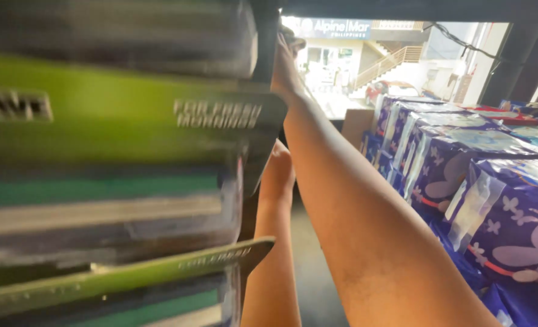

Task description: The person cleans a store shelf using a cloth. They wipe a pink basket and the shelf surface, moving items like a green packet and a striped cloth to access the area.

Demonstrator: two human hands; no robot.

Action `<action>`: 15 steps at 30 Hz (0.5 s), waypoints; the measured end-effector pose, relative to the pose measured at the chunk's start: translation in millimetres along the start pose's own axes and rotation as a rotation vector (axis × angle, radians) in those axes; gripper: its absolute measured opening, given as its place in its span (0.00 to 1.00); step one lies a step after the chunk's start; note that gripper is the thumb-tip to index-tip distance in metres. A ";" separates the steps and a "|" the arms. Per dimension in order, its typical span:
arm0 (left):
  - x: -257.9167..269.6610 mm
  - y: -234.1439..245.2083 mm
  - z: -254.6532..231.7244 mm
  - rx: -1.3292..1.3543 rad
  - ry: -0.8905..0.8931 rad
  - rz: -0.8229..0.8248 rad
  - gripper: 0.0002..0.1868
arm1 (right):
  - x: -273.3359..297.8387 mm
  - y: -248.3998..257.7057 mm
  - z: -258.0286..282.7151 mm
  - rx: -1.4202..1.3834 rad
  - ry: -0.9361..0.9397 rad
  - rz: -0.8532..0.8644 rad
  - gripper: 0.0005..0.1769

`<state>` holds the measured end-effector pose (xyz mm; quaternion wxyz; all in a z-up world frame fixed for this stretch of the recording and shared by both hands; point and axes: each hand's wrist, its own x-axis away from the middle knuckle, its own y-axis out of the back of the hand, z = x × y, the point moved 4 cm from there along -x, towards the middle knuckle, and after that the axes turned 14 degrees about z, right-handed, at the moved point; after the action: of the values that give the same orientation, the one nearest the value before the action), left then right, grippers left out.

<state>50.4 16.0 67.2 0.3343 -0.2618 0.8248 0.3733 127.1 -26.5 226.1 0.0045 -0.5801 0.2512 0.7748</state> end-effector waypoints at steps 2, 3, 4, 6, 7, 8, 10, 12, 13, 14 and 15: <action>7.4 14.1 -1.8 0.050 -0.015 -0.002 0.25 | 51.8 -15.1 -95.9 -0.232 -0.184 0.115 0.25; 11.6 22.9 -4.1 0.122 -0.054 -0.015 0.27 | 63.7 -37.4 -161.9 -0.348 -0.280 0.171 0.25; 13.9 31.4 -8.0 0.196 -0.096 -0.031 0.28 | -12.3 -86.8 -195.2 -0.462 -0.372 0.225 0.26; 19.2 47.6 -12.4 0.273 -0.131 -0.040 0.30 | 25.2 -72.1 -154.8 -0.164 -0.357 0.113 0.27; 22.1 56.7 -15.3 0.348 -0.170 -0.055 0.32 | 43.7 -61.7 -130.6 0.132 -0.325 0.003 0.28; 24.0 60.1 -16.1 0.350 -0.165 -0.047 0.32 | 105.2 -24.6 -114.8 0.134 -0.334 0.006 0.28; 26.5 70.9 -20.8 0.500 -0.248 -0.082 0.36 | 93.4 -23.1 12.8 -0.029 -0.527 0.402 0.26; 30.5 49.7 -8.5 0.314 -0.164 -0.070 0.33 | 157.0 -59.1 -124.9 -0.378 -0.545 0.361 0.26; 31.7 39.0 -3.0 0.124 -0.084 -0.063 0.30 | 138.3 -100.7 -177.3 -0.726 -0.546 0.309 0.26; 31.8 30.8 -0.8 0.126 -0.093 -0.058 0.30 | 179.7 -79.9 -176.5 -0.725 -0.546 0.299 0.26; 30.7 11.9 11.4 0.263 0.143 0.210 0.25 | 186.1 -80.8 -171.8 -0.605 -0.563 0.327 0.26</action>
<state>26.7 26.3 43.8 0.2653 -0.1543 0.9110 0.2753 244.4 -76.6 -7.1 -0.2197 -0.2744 0.0905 0.9318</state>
